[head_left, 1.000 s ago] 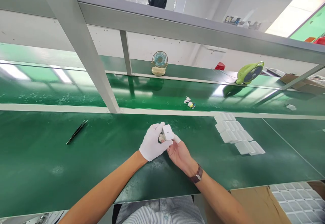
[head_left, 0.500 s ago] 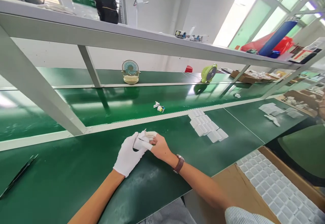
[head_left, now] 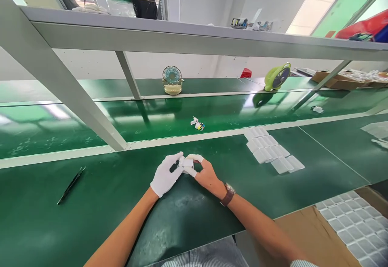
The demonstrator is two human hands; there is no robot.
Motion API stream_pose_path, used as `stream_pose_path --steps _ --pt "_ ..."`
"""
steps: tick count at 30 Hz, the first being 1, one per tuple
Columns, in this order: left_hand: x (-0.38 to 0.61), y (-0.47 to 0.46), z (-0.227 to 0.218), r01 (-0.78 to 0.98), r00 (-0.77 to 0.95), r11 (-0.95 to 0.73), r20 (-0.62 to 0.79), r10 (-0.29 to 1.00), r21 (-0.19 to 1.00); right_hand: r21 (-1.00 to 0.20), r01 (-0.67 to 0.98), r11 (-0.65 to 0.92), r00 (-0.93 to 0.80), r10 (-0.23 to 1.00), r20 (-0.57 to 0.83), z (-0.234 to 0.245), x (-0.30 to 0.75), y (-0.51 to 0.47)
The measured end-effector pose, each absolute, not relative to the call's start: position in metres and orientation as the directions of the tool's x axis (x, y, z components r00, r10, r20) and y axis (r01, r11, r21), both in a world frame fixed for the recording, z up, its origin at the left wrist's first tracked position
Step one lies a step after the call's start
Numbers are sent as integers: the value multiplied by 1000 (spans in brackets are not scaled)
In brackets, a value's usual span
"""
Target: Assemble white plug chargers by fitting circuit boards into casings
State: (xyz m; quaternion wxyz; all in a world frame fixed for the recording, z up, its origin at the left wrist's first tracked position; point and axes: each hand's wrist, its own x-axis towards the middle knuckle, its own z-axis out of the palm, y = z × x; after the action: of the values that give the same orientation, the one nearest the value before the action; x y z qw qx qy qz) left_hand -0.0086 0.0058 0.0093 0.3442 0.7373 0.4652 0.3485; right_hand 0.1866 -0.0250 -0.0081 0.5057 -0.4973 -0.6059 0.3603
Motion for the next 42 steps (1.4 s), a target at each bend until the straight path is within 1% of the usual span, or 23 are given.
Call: stream_pose_path --steps 4,6,9,12,15,16,18,20,21,23,25,27,29,31,33,35,38,40,42 --pt "-10 9 9 455 297 -275 147 944 847 -948 197 250 4 967 256 -19 184 -23" --pt "-10 11 5 420 282 -255 141 949 871 -943 202 263 -20 964 265 -21 184 -25" --pt "-12 14 -3 315 264 -222 140 954 923 -919 259 297 -56 955 292 -20 186 -30" --pt "-14 15 -7 192 283 -180 121 951 965 -878 329 349 -93 937 337 -19 188 -35" --pt "-17 15 -4 119 300 -172 130 945 978 -832 377 406 -138 913 383 -19 188 -36" --pt "-18 14 -2 134 311 -183 134 941 974 -816 389 428 -158 903 399 -19 187 -36" --pt "-19 13 2 228 335 -213 129 933 950 -779 409 475 -201 880 431 -20 187 -36" --pt "-20 13 4 327 360 -225 99 928 918 -744 427 513 -241 858 453 -23 186 -35" --pt "-20 14 4 346 363 -213 79 928 914 -719 447 531 -262 847 463 -24 187 -34" --pt "-20 14 3 309 347 -147 33 937 939 -647 508 569 -299 821 487 -28 188 -33" --pt "-19 14 2 204 308 -58 -8 951 977 -572 565 595 -321 797 511 -32 189 -32" --pt "-18 13 1 104 305 -15 -18 952 994 -529 591 609 -337 782 524 -35 189 -31" --pt "-18 12 2 88 352 -38 4 936 995 -491 610 622 -374 772 514 -37 187 -31" --pt "-20 11 3 131 411 -98 36 911 986 -445 629 638 -415 759 501 -36 185 -31" --pt "-23 13 4 153 425 -143 66 903 978 -422 641 641 -425 754 501 -34 185 -30" --pt "-26 16 4 119 390 -168 109 914 979 -419 644 640 -410 752 516 -28 187 -28" --pt "-30 23 4 93 283 -187 154 947 978 -413 655 632 -371 746 553 -17 194 -22" --pt "-31 28 3 137 206 -182 152 967 974 -417 663 622 -330 743 583 -11 200 -17" --pt "-31 33 0 246 142 -185 153 978 952 -431 673 601 -300 755 584 -12 205 -14"
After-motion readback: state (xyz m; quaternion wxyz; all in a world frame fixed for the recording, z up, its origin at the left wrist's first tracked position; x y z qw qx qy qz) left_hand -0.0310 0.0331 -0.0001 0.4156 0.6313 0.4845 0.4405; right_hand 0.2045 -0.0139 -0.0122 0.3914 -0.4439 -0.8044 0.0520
